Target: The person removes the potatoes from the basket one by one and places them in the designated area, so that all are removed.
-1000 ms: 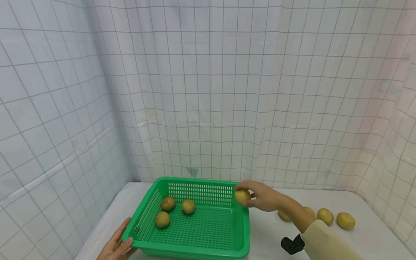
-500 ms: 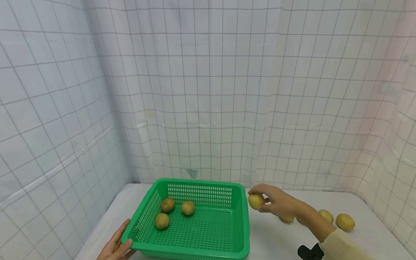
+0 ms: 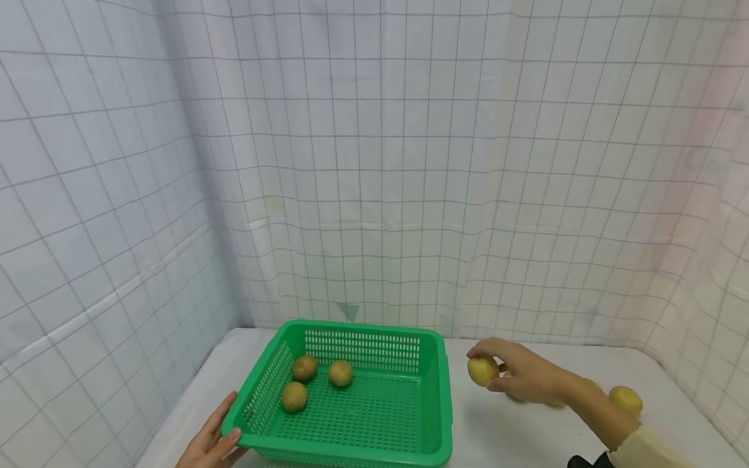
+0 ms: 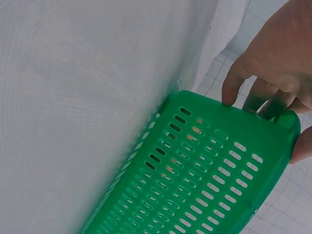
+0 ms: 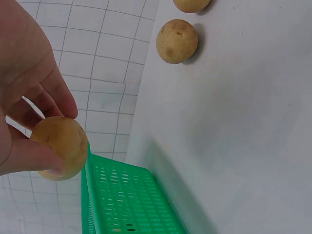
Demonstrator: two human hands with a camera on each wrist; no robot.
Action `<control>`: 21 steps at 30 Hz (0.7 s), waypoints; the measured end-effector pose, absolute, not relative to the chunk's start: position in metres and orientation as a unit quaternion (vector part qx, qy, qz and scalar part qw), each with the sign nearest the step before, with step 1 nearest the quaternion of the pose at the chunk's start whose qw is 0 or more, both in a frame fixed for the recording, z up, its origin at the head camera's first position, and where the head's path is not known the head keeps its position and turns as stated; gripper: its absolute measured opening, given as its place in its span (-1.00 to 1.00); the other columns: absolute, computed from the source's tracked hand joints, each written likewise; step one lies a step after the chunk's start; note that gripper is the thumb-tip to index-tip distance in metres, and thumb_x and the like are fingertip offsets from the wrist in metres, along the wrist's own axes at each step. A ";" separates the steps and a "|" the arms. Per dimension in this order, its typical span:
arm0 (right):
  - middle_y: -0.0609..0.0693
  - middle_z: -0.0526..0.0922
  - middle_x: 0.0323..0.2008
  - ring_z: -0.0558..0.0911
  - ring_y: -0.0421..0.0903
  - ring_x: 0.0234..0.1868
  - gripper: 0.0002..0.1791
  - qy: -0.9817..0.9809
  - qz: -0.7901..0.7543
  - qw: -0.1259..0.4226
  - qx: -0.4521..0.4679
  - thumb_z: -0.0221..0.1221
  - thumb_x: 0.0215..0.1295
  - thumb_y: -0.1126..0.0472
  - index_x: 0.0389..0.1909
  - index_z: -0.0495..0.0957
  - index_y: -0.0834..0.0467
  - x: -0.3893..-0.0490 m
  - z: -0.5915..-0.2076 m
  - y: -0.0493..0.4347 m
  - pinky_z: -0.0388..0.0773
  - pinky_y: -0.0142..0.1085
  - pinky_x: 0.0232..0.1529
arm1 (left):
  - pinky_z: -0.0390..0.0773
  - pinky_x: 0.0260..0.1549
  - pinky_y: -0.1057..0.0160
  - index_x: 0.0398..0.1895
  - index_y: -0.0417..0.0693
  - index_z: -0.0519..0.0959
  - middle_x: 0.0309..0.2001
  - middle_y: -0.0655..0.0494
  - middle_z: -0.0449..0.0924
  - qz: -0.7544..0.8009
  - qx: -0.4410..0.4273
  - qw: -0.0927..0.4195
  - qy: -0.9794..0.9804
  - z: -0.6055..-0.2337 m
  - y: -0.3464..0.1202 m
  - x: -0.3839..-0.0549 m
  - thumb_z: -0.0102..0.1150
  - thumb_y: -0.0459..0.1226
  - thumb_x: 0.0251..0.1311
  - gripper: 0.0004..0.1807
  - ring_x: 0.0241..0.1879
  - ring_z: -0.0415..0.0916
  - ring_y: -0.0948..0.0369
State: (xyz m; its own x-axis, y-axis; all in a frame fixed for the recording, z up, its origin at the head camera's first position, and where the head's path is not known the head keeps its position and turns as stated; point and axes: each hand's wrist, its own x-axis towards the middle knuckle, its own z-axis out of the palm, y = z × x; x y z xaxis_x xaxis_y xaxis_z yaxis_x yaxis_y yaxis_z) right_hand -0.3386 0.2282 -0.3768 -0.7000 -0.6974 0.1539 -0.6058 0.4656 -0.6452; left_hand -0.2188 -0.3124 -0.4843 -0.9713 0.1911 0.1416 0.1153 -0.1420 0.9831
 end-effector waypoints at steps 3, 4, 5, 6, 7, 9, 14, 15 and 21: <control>0.00 0.51 0.19 0.49 0.04 0.14 -0.53 0.852 -0.353 0.072 -0.380 0.30 0.40 0.36 0.28 0.47 0.13 -0.334 -0.375 0.232 0.54 -0.04 0.15 | 0.48 -0.01 0.40 0.58 -0.31 -0.58 0.54 -0.45 -0.66 0.744 0.118 0.020 0.658 -0.483 -0.312 -0.218 -0.15 -0.36 0.64 -0.11 0.13 0.34 0.65; -0.01 0.51 0.19 0.49 0.04 0.13 -0.53 0.852 -0.351 0.072 -0.381 0.29 0.40 0.35 0.28 0.47 0.13 -0.332 -0.375 0.233 0.54 -0.06 0.15 | 0.48 -0.02 0.40 0.59 -0.31 -0.58 0.54 -0.44 -0.66 0.743 0.118 0.020 0.658 -0.482 -0.311 -0.218 -0.15 -0.36 0.64 -0.12 0.13 0.33 0.65; -0.01 0.51 0.19 0.49 0.03 0.13 -0.54 0.853 -0.347 0.069 -0.384 0.29 0.40 0.35 0.28 0.47 0.12 -0.331 -0.375 0.234 0.55 -0.07 0.14 | 0.47 -0.02 0.41 0.59 -0.31 -0.58 0.54 -0.44 -0.66 0.743 0.118 0.020 0.659 -0.482 -0.311 -0.218 -0.15 -0.36 0.64 -0.12 0.14 0.32 0.66; -0.01 0.51 0.18 0.50 0.02 0.13 -0.54 0.853 -0.343 0.066 -0.387 0.29 0.41 0.34 0.28 0.47 0.12 -0.329 -0.375 0.236 0.56 -0.09 0.14 | 0.48 -0.02 0.40 0.59 -0.31 -0.58 0.54 -0.45 -0.66 0.742 0.118 0.020 0.659 -0.482 -0.311 -0.218 -0.15 -0.36 0.64 -0.12 0.14 0.33 0.65; -0.01 0.51 0.18 0.50 0.00 0.12 -0.54 0.854 -0.339 0.064 -0.390 0.29 0.41 0.35 0.28 0.47 0.12 -0.327 -0.375 0.237 0.56 -0.11 0.13 | 0.47 -0.02 0.40 0.59 -0.31 -0.58 0.54 -0.44 -0.66 0.742 0.118 0.022 0.660 -0.481 -0.311 -0.218 -0.15 -0.35 0.64 -0.12 0.14 0.33 0.66; -0.02 0.52 0.18 0.50 -0.03 0.12 -0.54 0.855 -0.330 0.059 -0.396 0.29 0.41 0.34 0.27 0.47 0.12 -0.325 -0.375 0.240 0.57 -0.14 0.11 | 0.47 -0.01 0.40 0.58 -0.31 -0.59 0.54 -0.45 -0.67 0.742 0.120 0.024 0.659 -0.481 -0.310 -0.218 -0.15 -0.35 0.64 -0.11 0.14 0.32 0.66; 0.01 0.51 0.18 0.50 -0.06 0.10 -0.55 0.851 -0.328 0.051 -0.406 0.30 0.41 0.32 0.27 0.46 0.15 -0.322 -0.382 0.249 0.58 -0.18 0.08 | 0.48 -0.01 0.40 0.58 -0.32 -0.59 0.54 -0.45 -0.67 0.743 0.122 0.025 0.658 -0.482 -0.310 -0.218 -0.15 -0.35 0.64 -0.12 0.14 0.33 0.65; 0.01 0.51 0.17 0.50 -0.06 0.09 -0.55 0.851 -0.327 0.047 -0.408 0.30 0.41 0.32 0.27 0.46 0.15 -0.321 -0.384 0.251 0.58 -0.19 0.08 | 0.48 -0.01 0.40 0.58 -0.32 -0.59 0.54 -0.45 -0.66 0.743 0.122 0.024 0.658 -0.482 -0.310 -0.218 -0.15 -0.35 0.64 -0.12 0.15 0.33 0.64; 0.01 0.53 0.17 0.50 -0.10 0.06 -0.53 0.855 -0.325 0.035 -0.404 0.32 0.41 0.28 0.28 0.45 0.16 -0.316 -0.396 0.265 0.59 -0.20 0.00 | 0.48 -0.01 0.40 0.58 -0.33 -0.59 0.53 -0.46 -0.67 0.744 0.124 0.024 0.656 -0.483 -0.310 -0.217 -0.16 -0.36 0.64 -0.12 0.15 0.33 0.64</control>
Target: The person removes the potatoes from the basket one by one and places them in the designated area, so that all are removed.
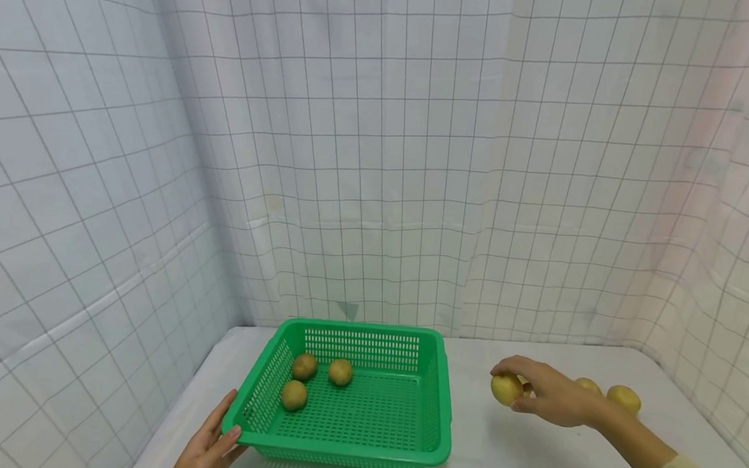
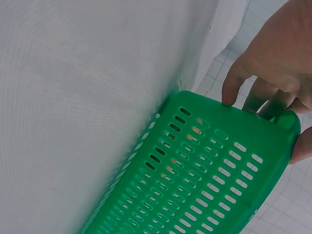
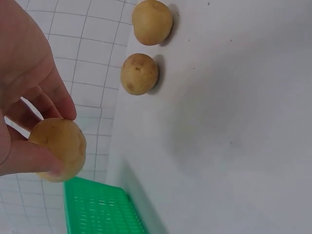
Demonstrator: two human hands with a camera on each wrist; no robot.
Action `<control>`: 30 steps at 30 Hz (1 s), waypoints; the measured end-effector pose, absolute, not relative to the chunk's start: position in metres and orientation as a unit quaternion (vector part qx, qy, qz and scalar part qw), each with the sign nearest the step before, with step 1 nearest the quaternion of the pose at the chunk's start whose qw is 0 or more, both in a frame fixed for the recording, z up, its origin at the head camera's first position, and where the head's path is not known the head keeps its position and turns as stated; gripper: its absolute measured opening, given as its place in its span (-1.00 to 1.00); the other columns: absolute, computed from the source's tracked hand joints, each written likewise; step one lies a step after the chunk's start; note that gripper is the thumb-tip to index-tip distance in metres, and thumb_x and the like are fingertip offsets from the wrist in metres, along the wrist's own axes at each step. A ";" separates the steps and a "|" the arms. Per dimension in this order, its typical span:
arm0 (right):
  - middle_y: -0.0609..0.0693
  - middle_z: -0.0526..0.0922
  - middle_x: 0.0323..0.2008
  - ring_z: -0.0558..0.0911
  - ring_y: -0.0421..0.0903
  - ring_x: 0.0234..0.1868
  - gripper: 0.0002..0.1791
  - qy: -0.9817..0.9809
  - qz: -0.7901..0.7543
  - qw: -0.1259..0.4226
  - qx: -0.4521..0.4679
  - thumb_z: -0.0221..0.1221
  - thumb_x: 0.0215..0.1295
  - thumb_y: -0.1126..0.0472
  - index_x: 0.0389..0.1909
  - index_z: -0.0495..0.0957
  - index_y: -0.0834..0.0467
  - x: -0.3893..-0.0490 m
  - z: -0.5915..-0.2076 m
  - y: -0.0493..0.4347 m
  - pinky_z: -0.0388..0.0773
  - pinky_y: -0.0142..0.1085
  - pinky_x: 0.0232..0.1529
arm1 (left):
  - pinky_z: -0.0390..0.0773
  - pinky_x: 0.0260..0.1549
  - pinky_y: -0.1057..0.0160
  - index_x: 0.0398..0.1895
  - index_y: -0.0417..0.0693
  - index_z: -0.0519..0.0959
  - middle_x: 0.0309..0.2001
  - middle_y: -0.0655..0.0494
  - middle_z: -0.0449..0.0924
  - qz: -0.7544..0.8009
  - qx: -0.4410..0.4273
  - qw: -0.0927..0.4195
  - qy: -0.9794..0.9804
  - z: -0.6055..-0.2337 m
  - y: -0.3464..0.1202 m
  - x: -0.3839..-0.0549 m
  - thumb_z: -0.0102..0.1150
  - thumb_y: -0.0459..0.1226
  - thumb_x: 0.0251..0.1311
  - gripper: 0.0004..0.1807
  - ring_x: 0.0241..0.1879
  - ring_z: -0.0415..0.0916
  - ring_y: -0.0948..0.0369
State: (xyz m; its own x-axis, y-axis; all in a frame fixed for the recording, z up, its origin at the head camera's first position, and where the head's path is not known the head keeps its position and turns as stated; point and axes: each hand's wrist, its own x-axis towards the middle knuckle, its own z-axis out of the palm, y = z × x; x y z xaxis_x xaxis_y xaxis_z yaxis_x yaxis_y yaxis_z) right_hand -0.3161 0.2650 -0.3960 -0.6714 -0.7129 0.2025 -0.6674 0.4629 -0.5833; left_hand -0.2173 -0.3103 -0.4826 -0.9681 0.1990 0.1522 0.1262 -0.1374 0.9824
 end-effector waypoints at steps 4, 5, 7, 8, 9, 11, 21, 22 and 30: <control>0.08 0.53 0.19 0.51 -0.10 0.11 -0.52 0.854 -0.338 0.040 -0.393 0.33 0.39 0.27 0.28 0.45 0.19 -0.314 -0.404 0.272 0.60 -0.17 0.04 | 0.48 -0.01 0.40 0.58 -0.33 -0.59 0.53 -0.46 -0.67 0.743 0.122 0.025 0.658 -0.483 -0.311 -0.217 -0.15 -0.35 0.64 -0.12 0.14 0.34 0.64; 0.09 0.53 0.20 0.52 -0.09 0.12 -0.51 0.854 -0.340 0.039 -0.392 0.34 0.39 0.27 0.28 0.45 0.19 -0.314 -0.406 0.273 0.60 -0.16 0.04 | 0.48 -0.01 0.40 0.58 -0.32 -0.59 0.53 -0.46 -0.67 0.743 0.121 0.025 0.658 -0.483 -0.311 -0.217 -0.15 -0.35 0.64 -0.11 0.14 0.34 0.64; 0.08 0.54 0.20 0.52 -0.09 0.13 -0.50 0.854 -0.343 0.037 -0.388 0.35 0.38 0.27 0.29 0.45 0.18 -0.314 -0.410 0.276 0.60 -0.16 0.05 | 0.49 -0.01 0.40 0.58 -0.32 -0.59 0.53 -0.46 -0.66 0.743 0.120 0.024 0.658 -0.483 -0.312 -0.217 -0.15 -0.36 0.64 -0.11 0.13 0.35 0.64; 0.07 0.54 0.20 0.52 -0.10 0.14 -0.49 0.854 -0.346 0.038 -0.387 0.35 0.37 0.27 0.29 0.46 0.17 -0.314 -0.413 0.278 0.60 -0.16 0.04 | 0.49 -0.01 0.39 0.58 -0.31 -0.59 0.54 -0.46 -0.66 0.743 0.120 0.024 0.658 -0.483 -0.312 -0.217 -0.15 -0.36 0.64 -0.11 0.13 0.35 0.64; 0.06 0.55 0.19 0.52 -0.10 0.14 -0.49 0.853 -0.348 0.037 -0.388 0.35 0.37 0.27 0.29 0.46 0.16 -0.314 -0.416 0.279 0.60 -0.17 0.04 | 0.49 -0.01 0.39 0.58 -0.31 -0.59 0.54 -0.46 -0.66 0.743 0.120 0.023 0.658 -0.484 -0.312 -0.217 -0.15 -0.36 0.64 -0.11 0.14 0.35 0.63; 0.05 0.55 0.19 0.52 -0.08 0.14 -0.49 0.850 -0.351 0.035 -0.390 0.36 0.36 0.26 0.29 0.47 0.17 -0.314 -0.422 0.282 0.62 -0.18 0.02 | 0.49 -0.01 0.40 0.58 -0.31 -0.58 0.54 -0.46 -0.65 0.745 0.120 0.021 0.656 -0.484 -0.312 -0.218 -0.13 -0.35 0.63 -0.10 0.14 0.35 0.63; 0.22 0.46 0.22 0.45 -0.13 0.16 -0.46 0.856 -0.363 0.030 -0.368 0.35 0.38 0.24 0.32 0.46 0.29 -0.308 -0.447 0.301 0.63 -0.24 0.00 | 0.47 0.02 0.39 0.57 -0.30 -0.63 0.52 -0.43 -0.72 0.747 0.130 0.037 0.651 -0.485 -0.309 -0.219 -0.14 -0.33 0.65 -0.09 0.14 0.33 0.66; 0.21 0.46 0.21 0.46 -0.15 0.15 -0.45 0.855 -0.366 0.029 -0.366 0.35 0.37 0.25 0.32 0.46 0.29 -0.309 -0.449 0.302 0.63 -0.22 0.00 | 0.48 0.02 0.40 0.57 -0.30 -0.63 0.52 -0.43 -0.73 0.747 0.131 0.036 0.650 -0.485 -0.309 -0.218 -0.13 -0.33 0.64 -0.08 0.15 0.33 0.66; 0.27 0.45 0.20 0.45 -0.18 0.20 -0.43 0.855 -0.397 0.024 -0.332 0.37 0.32 0.31 0.31 0.46 0.32 -0.318 -0.473 0.303 0.62 -0.09 0.05 | 0.47 0.02 0.42 0.57 -0.31 -0.62 0.53 -0.43 -0.71 0.746 0.136 0.029 0.651 -0.483 -0.310 -0.218 -0.15 -0.35 0.64 -0.10 0.16 0.31 0.67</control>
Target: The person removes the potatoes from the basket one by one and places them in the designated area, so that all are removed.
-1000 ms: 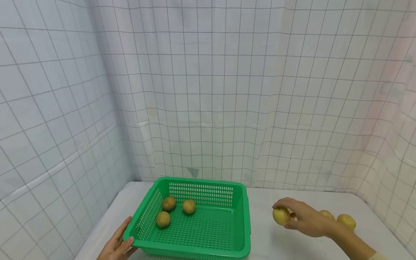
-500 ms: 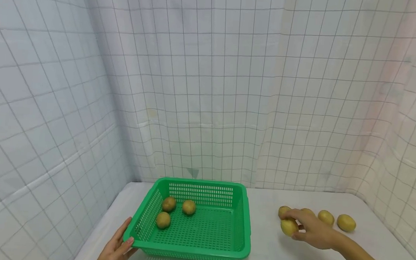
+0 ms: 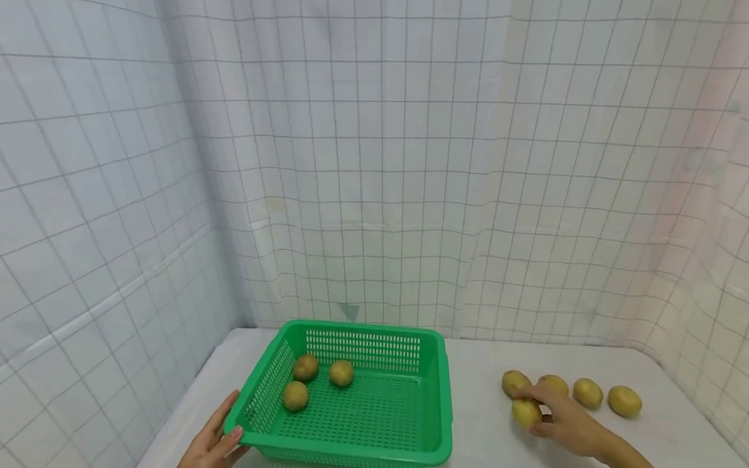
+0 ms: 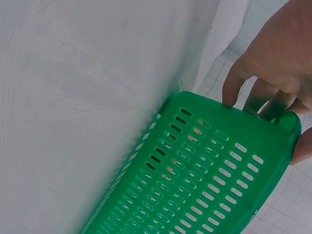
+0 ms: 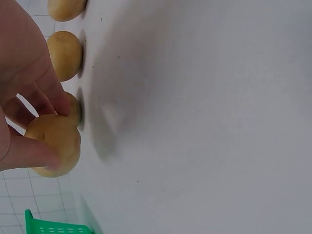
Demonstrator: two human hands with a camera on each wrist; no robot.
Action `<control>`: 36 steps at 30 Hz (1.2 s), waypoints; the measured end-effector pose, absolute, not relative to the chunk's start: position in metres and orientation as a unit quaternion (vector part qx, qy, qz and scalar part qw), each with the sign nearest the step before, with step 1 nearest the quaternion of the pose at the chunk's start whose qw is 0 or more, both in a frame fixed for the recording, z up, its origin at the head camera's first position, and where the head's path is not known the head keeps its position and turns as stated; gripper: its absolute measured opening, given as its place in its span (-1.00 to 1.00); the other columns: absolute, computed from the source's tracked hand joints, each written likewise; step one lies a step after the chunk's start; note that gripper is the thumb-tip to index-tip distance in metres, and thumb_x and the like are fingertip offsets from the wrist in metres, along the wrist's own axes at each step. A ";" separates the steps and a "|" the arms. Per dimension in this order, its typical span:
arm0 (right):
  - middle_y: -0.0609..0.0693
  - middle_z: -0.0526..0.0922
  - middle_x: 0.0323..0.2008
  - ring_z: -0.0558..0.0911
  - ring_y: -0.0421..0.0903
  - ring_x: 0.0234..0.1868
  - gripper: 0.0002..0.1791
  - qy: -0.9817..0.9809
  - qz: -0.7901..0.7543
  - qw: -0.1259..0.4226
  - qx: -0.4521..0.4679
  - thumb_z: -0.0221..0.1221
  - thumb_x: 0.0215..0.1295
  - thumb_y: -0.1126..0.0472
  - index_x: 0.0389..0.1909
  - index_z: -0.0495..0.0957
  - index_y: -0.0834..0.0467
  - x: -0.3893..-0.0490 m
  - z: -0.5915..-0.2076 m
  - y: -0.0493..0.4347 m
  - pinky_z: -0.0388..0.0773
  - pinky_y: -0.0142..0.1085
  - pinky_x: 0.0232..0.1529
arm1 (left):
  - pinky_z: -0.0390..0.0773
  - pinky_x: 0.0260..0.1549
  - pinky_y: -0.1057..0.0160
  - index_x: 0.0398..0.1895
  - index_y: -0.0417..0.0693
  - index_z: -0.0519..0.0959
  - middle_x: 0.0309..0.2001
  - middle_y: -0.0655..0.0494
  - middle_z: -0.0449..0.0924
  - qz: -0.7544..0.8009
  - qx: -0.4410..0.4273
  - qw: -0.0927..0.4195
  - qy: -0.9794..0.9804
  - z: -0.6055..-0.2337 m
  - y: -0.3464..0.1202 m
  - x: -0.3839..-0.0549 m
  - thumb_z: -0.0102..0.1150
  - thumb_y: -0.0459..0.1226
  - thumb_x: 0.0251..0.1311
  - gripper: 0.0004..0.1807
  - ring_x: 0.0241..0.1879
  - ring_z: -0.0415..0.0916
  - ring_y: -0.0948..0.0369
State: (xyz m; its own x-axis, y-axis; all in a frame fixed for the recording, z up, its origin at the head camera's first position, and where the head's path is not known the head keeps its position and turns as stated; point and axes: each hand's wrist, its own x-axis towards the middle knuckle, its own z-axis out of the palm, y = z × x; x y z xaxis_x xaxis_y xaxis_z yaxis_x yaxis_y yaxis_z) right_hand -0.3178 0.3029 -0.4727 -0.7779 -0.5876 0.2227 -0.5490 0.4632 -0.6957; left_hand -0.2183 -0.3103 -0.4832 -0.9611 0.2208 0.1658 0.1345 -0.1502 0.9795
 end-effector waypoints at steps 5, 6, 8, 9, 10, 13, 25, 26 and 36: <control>0.37 0.44 0.27 0.42 0.29 0.29 -0.43 0.861 -0.403 0.041 -0.308 0.40 0.26 0.31 0.27 0.48 0.31 -0.320 -0.483 0.303 0.60 -0.17 0.06 | 0.46 0.02 0.42 0.57 -0.30 -0.62 0.53 -0.42 -0.71 0.746 0.134 0.030 0.651 -0.483 -0.309 -0.219 -0.17 -0.35 0.65 -0.12 0.16 0.31 0.67; 0.40 0.42 0.28 0.39 0.42 0.29 -0.43 0.859 -0.407 0.046 -0.307 0.41 0.26 0.31 0.26 0.48 0.31 -0.321 -0.484 0.303 0.59 -0.16 0.06 | 0.46 0.02 0.42 0.57 -0.30 -0.61 0.53 -0.42 -0.71 0.746 0.133 0.029 0.651 -0.483 -0.309 -0.219 -0.17 -0.35 0.65 -0.12 0.16 0.30 0.67; 0.45 0.40 0.29 0.33 0.56 0.29 -0.43 0.857 -0.413 0.056 -0.303 0.41 0.25 0.30 0.26 0.48 0.32 -0.322 -0.484 0.302 0.59 -0.11 0.06 | 0.46 0.01 0.42 0.58 -0.30 -0.61 0.53 -0.42 -0.70 0.747 0.132 0.027 0.651 -0.483 -0.309 -0.219 -0.16 -0.36 0.65 -0.12 0.16 0.29 0.67; 0.45 0.39 0.30 0.32 0.58 0.28 -0.43 0.857 -0.416 0.059 -0.299 0.42 0.25 0.30 0.26 0.48 0.31 -0.322 -0.485 0.302 0.58 -0.09 0.07 | 0.46 0.01 0.42 0.58 -0.30 -0.60 0.54 -0.42 -0.70 0.747 0.132 0.026 0.651 -0.483 -0.308 -0.219 -0.16 -0.36 0.65 -0.12 0.16 0.29 0.68; 0.45 0.39 0.29 0.33 0.58 0.27 -0.43 0.858 -0.416 0.062 -0.296 0.42 0.25 0.29 0.26 0.49 0.30 -0.323 -0.485 0.302 0.58 -0.08 0.07 | 0.46 0.01 0.42 0.58 -0.31 -0.60 0.54 -0.42 -0.70 0.747 0.133 0.025 0.651 -0.483 -0.308 -0.219 -0.16 -0.36 0.65 -0.12 0.16 0.28 0.68; 0.37 0.43 0.26 0.41 0.49 0.24 -0.43 0.861 -0.416 0.067 -0.286 0.42 0.26 0.28 0.26 0.49 0.29 -0.324 -0.484 0.301 0.59 -0.15 0.06 | 0.46 0.02 0.41 0.58 -0.31 -0.60 0.54 -0.42 -0.70 0.747 0.135 0.025 0.651 -0.483 -0.308 -0.219 -0.17 -0.36 0.65 -0.12 0.16 0.28 0.67; 0.35 0.46 0.24 0.48 0.38 0.20 -0.41 0.852 -0.429 0.082 -0.288 0.36 0.35 0.27 0.33 0.42 0.38 -0.326 -0.477 0.304 0.60 -0.17 0.07 | 0.48 0.01 0.41 0.57 -0.32 -0.61 0.53 -0.45 -0.69 0.746 0.134 0.022 0.652 -0.482 -0.310 -0.218 -0.16 -0.36 0.64 -0.11 0.15 0.32 0.65; 0.35 0.45 0.25 0.47 0.39 0.21 -0.41 0.852 -0.430 0.083 -0.287 0.35 0.36 0.26 0.32 0.42 0.38 -0.327 -0.475 0.304 0.60 -0.12 0.08 | 0.48 0.01 0.42 0.57 -0.32 -0.61 0.53 -0.45 -0.70 0.746 0.136 0.021 0.652 -0.483 -0.311 -0.218 -0.16 -0.36 0.64 -0.11 0.16 0.32 0.65; 0.36 0.44 0.23 0.44 0.42 0.23 -0.42 0.854 -0.432 0.080 -0.280 0.35 0.38 0.24 0.31 0.43 0.42 -0.328 -0.463 0.303 0.54 0.09 0.13 | 0.48 0.01 0.42 0.57 -0.32 -0.61 0.52 -0.47 -0.68 0.746 0.136 0.022 0.651 -0.483 -0.311 -0.218 -0.16 -0.37 0.64 -0.11 0.16 0.33 0.64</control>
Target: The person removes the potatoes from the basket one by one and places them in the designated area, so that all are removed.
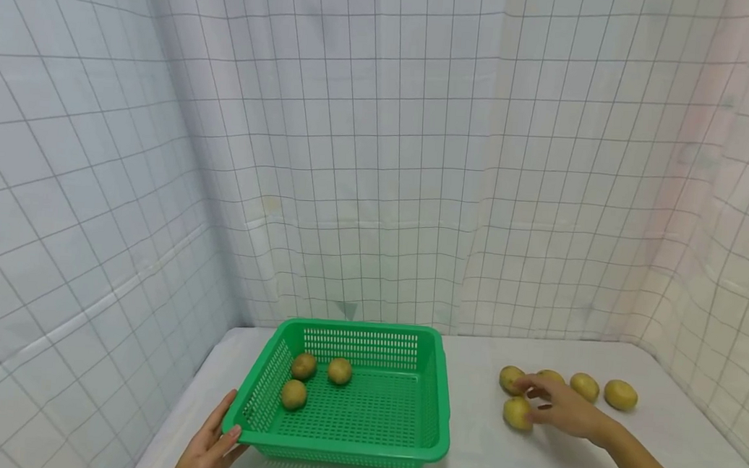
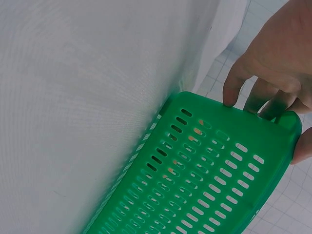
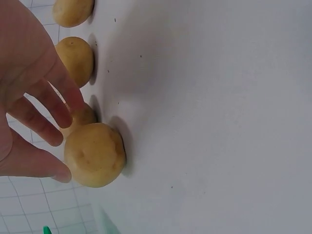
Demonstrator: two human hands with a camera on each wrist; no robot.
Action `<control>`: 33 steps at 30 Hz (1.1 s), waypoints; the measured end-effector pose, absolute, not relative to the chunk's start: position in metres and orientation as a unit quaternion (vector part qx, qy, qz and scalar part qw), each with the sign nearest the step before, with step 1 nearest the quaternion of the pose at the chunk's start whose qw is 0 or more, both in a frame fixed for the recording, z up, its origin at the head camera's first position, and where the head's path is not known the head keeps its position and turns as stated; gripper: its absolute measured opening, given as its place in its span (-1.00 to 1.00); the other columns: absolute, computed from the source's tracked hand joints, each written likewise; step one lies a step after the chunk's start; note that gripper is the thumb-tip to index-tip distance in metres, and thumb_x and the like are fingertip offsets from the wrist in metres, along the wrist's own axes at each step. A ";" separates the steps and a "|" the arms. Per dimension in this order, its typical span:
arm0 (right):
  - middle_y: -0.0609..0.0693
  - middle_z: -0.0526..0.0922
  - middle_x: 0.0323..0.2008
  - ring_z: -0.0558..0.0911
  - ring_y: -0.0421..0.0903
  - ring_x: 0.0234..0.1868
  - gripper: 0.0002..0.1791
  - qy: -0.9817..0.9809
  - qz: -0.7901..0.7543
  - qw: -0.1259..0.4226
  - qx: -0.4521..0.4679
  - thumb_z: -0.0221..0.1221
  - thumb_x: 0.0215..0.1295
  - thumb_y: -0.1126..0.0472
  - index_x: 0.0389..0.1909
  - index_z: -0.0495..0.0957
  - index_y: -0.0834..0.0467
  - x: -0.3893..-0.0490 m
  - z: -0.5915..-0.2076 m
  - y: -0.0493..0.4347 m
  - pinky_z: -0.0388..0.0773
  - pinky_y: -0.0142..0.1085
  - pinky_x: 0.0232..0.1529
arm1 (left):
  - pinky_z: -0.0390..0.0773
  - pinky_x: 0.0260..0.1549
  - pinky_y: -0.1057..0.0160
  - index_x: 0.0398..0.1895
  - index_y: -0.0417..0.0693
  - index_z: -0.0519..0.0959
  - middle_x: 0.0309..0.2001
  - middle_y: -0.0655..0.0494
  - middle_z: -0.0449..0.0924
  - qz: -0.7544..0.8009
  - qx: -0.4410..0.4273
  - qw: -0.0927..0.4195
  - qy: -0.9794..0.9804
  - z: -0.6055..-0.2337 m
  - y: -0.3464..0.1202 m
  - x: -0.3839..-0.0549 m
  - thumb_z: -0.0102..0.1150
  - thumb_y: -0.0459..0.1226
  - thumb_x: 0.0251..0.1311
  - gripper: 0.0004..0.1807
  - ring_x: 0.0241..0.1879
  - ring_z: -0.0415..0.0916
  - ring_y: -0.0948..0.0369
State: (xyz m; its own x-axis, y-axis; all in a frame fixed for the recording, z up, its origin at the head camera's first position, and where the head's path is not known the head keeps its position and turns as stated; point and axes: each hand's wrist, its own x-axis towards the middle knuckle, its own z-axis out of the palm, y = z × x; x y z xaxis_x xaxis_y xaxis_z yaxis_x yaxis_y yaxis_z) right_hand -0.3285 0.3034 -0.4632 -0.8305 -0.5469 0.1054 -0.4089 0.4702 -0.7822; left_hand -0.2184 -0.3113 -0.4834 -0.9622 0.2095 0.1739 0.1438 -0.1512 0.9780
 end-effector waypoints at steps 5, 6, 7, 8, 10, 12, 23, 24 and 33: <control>0.40 0.47 0.23 0.47 0.40 0.20 -0.43 0.854 -0.423 0.078 -0.293 0.35 0.38 0.25 0.29 0.43 0.44 -0.332 -0.457 0.300 0.55 0.12 0.10 | 0.48 0.00 0.41 0.58 -0.32 -0.58 0.54 -0.47 -0.64 0.742 0.123 0.020 0.659 -0.484 -0.310 -0.218 -0.14 -0.36 0.64 -0.11 0.14 0.33 0.65; 0.40 0.48 0.23 0.48 0.40 0.19 -0.43 0.854 -0.422 0.077 -0.295 0.36 0.37 0.26 0.28 0.44 0.44 -0.332 -0.456 0.300 0.55 0.12 0.10 | 0.48 0.00 0.41 0.58 -0.32 -0.58 0.54 -0.47 -0.63 0.742 0.123 0.020 0.659 -0.484 -0.310 -0.218 -0.15 -0.36 0.64 -0.12 0.14 0.33 0.65; 0.39 0.48 0.23 0.48 0.40 0.19 -0.44 0.855 -0.420 0.075 -0.295 0.36 0.37 0.26 0.28 0.44 0.44 -0.333 -0.454 0.299 0.55 0.12 0.10 | 0.48 0.00 0.41 0.58 -0.32 -0.58 0.54 -0.47 -0.63 0.742 0.124 0.019 0.659 -0.484 -0.310 -0.218 -0.15 -0.36 0.64 -0.12 0.15 0.33 0.64; 0.38 0.49 0.23 0.49 0.39 0.20 -0.44 0.856 -0.419 0.073 -0.294 0.36 0.37 0.26 0.28 0.45 0.43 -0.333 -0.453 0.299 0.55 0.12 0.10 | 0.48 0.00 0.41 0.58 -0.32 -0.58 0.54 -0.47 -0.63 0.742 0.125 0.019 0.658 -0.484 -0.310 -0.219 -0.16 -0.36 0.64 -0.12 0.15 0.33 0.64; 0.37 0.51 0.23 0.49 0.38 0.20 -0.44 0.858 -0.417 0.071 -0.291 0.36 0.37 0.26 0.28 0.45 0.41 -0.333 -0.450 0.298 0.55 0.12 0.10 | 0.48 0.00 0.42 0.58 -0.31 -0.59 0.53 -0.47 -0.64 0.743 0.128 0.018 0.657 -0.484 -0.310 -0.219 -0.17 -0.36 0.65 -0.13 0.15 0.33 0.64; 0.35 0.51 0.23 0.50 0.37 0.20 -0.44 0.859 -0.417 0.071 -0.287 0.36 0.36 0.26 0.29 0.46 0.40 -0.333 -0.447 0.296 0.54 0.13 0.11 | 0.48 0.00 0.42 0.58 -0.31 -0.59 0.53 -0.47 -0.64 0.743 0.132 0.017 0.656 -0.484 -0.311 -0.219 -0.18 -0.37 0.65 -0.13 0.15 0.33 0.64; 0.28 0.53 0.22 0.52 0.30 0.17 -0.49 0.865 -0.400 0.065 -0.296 0.36 0.37 0.26 0.28 0.50 0.30 -0.339 -0.434 0.287 0.57 0.04 0.09 | 0.49 0.01 0.41 0.57 -0.31 -0.62 0.52 -0.48 -0.67 0.749 0.136 0.021 0.648 -0.485 -0.311 -0.219 -0.18 -0.37 0.65 -0.12 0.16 0.34 0.63; 0.28 0.54 0.21 0.52 0.29 0.17 -0.50 0.867 -0.397 0.063 -0.296 0.35 0.37 0.27 0.28 0.50 0.28 -0.339 -0.432 0.286 0.57 0.04 0.09 | 0.49 0.00 0.41 0.57 -0.31 -0.62 0.52 -0.48 -0.66 0.748 0.136 0.021 0.649 -0.485 -0.311 -0.219 -0.17 -0.37 0.65 -0.12 0.16 0.34 0.63; 0.19 0.55 0.22 0.52 0.31 0.20 -0.55 0.866 -0.397 0.054 -0.301 0.35 0.37 0.29 0.25 0.54 0.21 -0.343 -0.420 0.272 0.57 0.05 0.11 | 0.49 0.00 0.41 0.56 -0.31 -0.62 0.51 -0.47 -0.68 0.748 0.132 0.021 0.650 -0.487 -0.314 -0.220 -0.15 -0.35 0.65 -0.10 0.15 0.35 0.63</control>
State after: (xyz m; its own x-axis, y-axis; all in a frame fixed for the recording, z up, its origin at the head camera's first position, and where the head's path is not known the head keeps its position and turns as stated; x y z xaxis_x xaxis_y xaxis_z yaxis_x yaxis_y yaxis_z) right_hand -0.3426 0.2720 -0.4203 -0.8131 -0.5638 0.1450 -0.4781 0.5044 -0.7190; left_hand -0.2195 -0.3141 -0.4867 -0.9644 0.2031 0.1694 0.1396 -0.1533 0.9783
